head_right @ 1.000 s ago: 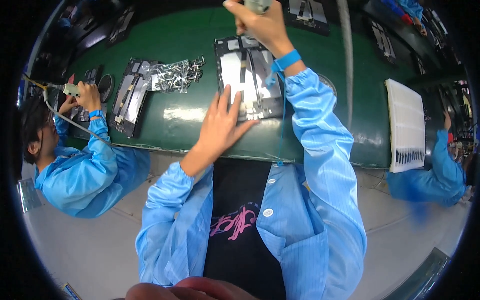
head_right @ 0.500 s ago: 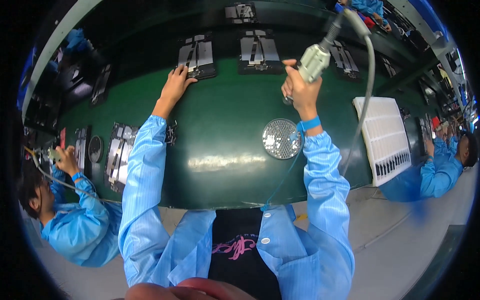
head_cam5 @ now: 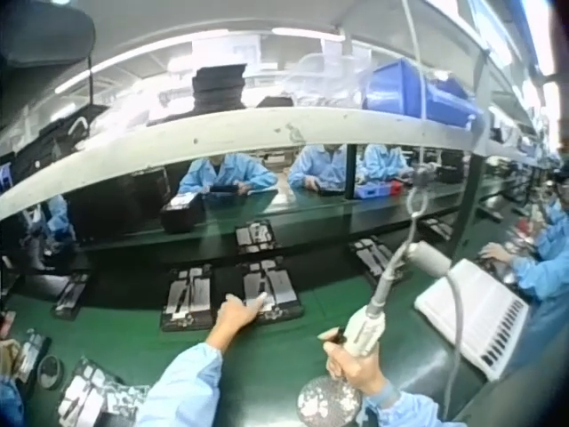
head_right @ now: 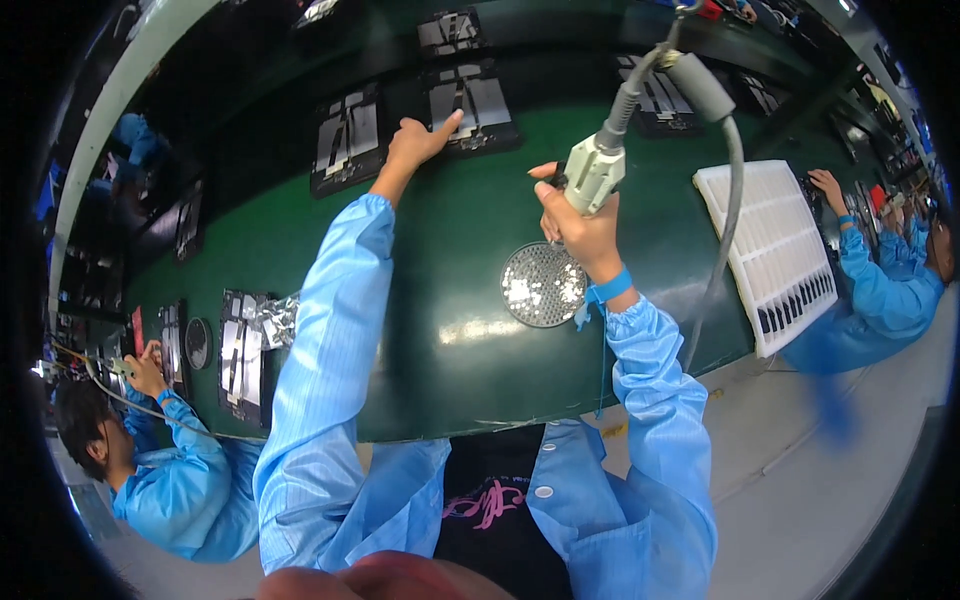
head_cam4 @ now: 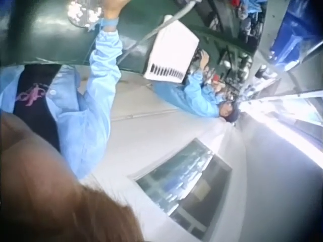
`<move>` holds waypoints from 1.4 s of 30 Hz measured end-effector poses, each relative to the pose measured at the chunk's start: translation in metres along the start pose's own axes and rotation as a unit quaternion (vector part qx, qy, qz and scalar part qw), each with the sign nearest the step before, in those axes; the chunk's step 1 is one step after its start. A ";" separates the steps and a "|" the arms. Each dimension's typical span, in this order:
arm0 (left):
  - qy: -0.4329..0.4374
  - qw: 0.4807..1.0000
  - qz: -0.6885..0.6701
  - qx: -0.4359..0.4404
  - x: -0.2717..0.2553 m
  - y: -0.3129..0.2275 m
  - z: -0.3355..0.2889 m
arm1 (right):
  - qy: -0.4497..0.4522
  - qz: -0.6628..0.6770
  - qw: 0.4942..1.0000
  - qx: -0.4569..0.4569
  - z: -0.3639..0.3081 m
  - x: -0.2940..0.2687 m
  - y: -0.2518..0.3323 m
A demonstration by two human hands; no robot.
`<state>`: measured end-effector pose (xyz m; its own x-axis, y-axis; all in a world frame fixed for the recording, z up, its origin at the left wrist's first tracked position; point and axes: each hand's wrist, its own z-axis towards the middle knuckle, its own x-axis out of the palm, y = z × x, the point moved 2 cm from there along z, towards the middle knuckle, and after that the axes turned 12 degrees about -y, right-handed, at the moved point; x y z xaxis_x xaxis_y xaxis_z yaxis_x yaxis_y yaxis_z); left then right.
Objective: The person secures screws into electronic device chassis using a power screwdriver.
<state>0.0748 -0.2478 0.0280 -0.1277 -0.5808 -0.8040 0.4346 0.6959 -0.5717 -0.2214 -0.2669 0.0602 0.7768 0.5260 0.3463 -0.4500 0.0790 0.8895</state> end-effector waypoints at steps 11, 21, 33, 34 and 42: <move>0.013 0.975 -0.220 -0.021 0.010 0.014 0.023 | 0.011 0.001 1.000 0.016 -0.011 -0.007 0.008; -0.008 0.895 -0.439 -0.074 -0.109 0.121 -0.229 | -0.004 0.003 0.999 -0.043 0.002 -0.017 0.000; -0.173 0.979 0.016 0.107 -0.177 0.155 -0.282 | 0.021 0.013 0.999 -0.026 -0.012 -0.010 -0.002; -0.190 0.970 -0.010 0.153 -0.180 0.166 -0.257 | 0.026 0.018 0.999 -0.023 -0.014 -0.011 -0.001; 0.025 0.988 -0.010 0.149 -0.154 0.221 -0.146 | 0.035 0.010 0.999 0.013 -0.023 -0.008 -0.011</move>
<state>0.0604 0.0576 0.0016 -0.1797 -0.5660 -0.8045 0.6737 0.5251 -0.5200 -0.2323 -0.2527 0.0408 0.7342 0.5854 0.3439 -0.4538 0.0463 0.8899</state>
